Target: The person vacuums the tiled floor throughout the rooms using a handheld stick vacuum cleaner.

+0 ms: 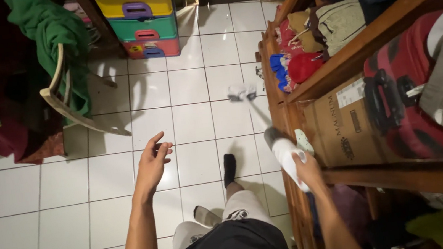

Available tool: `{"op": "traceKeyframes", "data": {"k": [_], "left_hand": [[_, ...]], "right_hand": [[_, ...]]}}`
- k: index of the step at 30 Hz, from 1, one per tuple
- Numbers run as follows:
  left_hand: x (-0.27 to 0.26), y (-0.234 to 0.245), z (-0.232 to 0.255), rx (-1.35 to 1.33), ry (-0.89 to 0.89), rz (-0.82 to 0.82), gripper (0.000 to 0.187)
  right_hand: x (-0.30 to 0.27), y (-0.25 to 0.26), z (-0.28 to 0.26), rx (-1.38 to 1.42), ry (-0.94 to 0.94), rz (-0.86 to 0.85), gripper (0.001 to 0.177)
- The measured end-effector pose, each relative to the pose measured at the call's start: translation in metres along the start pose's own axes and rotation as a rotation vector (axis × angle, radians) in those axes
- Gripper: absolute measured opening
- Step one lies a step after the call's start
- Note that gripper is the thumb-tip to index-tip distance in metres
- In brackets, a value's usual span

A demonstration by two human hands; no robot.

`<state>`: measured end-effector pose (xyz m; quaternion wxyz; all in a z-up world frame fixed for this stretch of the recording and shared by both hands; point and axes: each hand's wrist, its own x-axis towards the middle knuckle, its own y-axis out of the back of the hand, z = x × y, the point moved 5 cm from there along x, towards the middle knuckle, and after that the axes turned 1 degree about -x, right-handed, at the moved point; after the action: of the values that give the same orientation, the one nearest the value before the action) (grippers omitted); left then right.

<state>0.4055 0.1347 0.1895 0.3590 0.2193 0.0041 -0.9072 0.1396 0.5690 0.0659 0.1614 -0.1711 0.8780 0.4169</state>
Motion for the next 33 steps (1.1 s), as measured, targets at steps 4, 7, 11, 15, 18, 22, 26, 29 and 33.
{"op": "traceKeyframes", "data": {"k": [4, 7, 11, 15, 18, 22, 26, 29, 33], "left_hand": [[-0.005, 0.009, -0.016, -0.031, 0.040, 0.025, 0.054], [-0.007, 0.015, -0.030, -0.049, 0.067, 0.053, 0.054], [-0.007, 0.027, -0.037, -0.074, 0.089, 0.095, 0.054], [-0.006, 0.038, -0.033, -0.060, 0.109, 0.135, 0.053], [-0.005, 0.046, -0.029, -0.047, 0.115, 0.163, 0.053], [-0.007, 0.051, -0.018, -0.039, 0.085, 0.180, 0.054], [-0.011, 0.054, -0.005, -0.020, 0.057, 0.183, 0.056], [-0.014, 0.055, -0.008, -0.030, 0.051, 0.184, 0.057], [-0.015, 0.051, -0.030, -0.076, 0.053, 0.161, 0.066]], "right_hand": [[-0.026, 0.044, 0.035, 0.052, -0.177, -0.160, 0.058], [-0.016, 0.066, 0.038, -0.076, -0.211, -0.208, 0.058], [0.047, 0.060, 0.011, -0.195, 0.094, -0.045, 0.049], [0.102, 0.012, -0.023, -0.051, 0.090, -0.120, 0.043], [0.127, -0.040, -0.077, -0.005, 0.307, -0.021, 0.044], [0.144, -0.099, -0.135, -0.045, 0.180, -0.070, 0.046], [0.129, -0.117, -0.154, -0.010, 0.135, -0.095, 0.049], [0.109, -0.107, -0.137, 0.032, 0.159, -0.147, 0.047], [0.054, -0.059, -0.096, -0.173, 0.235, -0.129, 0.046]]}}
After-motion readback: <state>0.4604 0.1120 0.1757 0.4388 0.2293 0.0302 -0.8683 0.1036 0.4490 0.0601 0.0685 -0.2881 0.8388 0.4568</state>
